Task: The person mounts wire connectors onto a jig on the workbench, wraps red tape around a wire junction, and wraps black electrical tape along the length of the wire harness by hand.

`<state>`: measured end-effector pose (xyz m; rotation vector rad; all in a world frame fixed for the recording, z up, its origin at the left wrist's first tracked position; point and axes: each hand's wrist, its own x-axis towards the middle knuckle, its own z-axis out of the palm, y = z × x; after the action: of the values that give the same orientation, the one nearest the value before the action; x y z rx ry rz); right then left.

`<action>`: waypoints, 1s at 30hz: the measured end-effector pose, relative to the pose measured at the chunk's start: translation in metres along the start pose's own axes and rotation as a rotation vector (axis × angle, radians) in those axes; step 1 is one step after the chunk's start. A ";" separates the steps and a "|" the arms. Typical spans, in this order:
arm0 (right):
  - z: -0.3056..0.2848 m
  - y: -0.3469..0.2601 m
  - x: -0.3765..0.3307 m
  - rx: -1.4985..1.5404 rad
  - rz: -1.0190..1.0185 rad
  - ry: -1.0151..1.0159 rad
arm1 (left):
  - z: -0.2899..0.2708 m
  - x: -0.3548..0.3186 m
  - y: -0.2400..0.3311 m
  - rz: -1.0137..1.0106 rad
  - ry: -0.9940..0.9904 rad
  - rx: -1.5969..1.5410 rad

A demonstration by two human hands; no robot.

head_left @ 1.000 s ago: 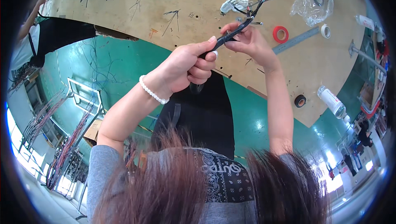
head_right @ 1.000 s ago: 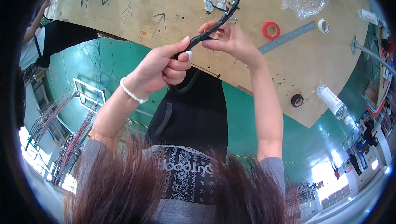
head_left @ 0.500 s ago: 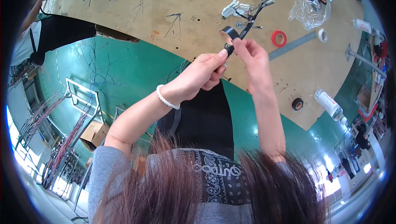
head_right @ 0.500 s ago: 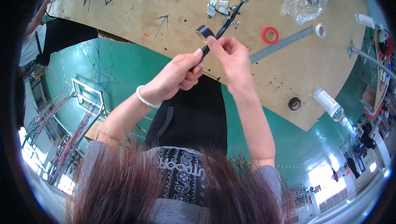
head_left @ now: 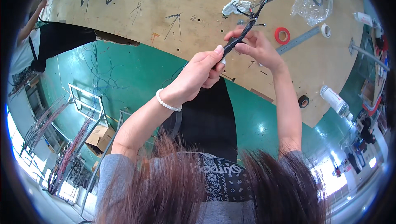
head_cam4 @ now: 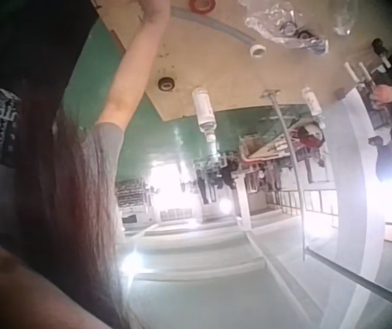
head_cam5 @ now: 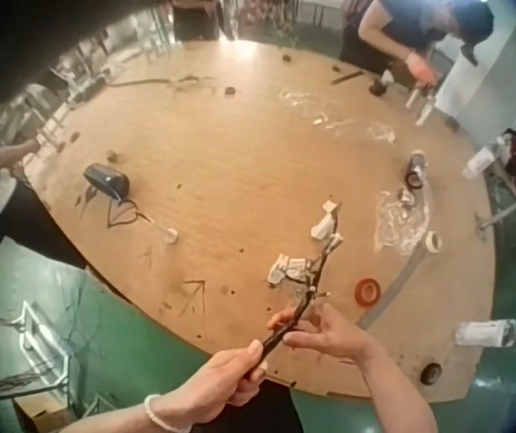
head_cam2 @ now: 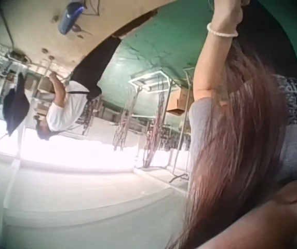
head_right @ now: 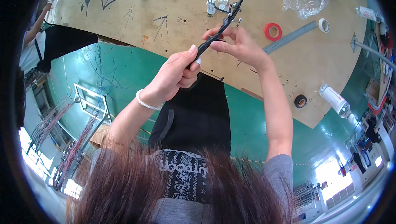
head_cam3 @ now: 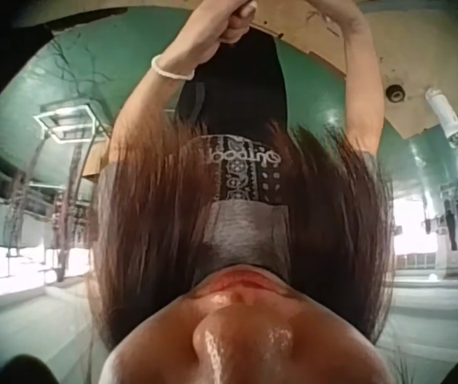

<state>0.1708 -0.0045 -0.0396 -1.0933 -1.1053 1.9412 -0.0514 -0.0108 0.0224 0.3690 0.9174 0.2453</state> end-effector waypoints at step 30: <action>0.028 0.104 -0.096 -1.203 0.109 1.106 | -0.018 0.026 -0.079 0.954 0.130 0.665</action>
<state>0.1759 -0.1392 -0.0906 -2.3942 -1.4373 0.2540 -0.0471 -0.0697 -0.0388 1.4221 0.8764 0.8459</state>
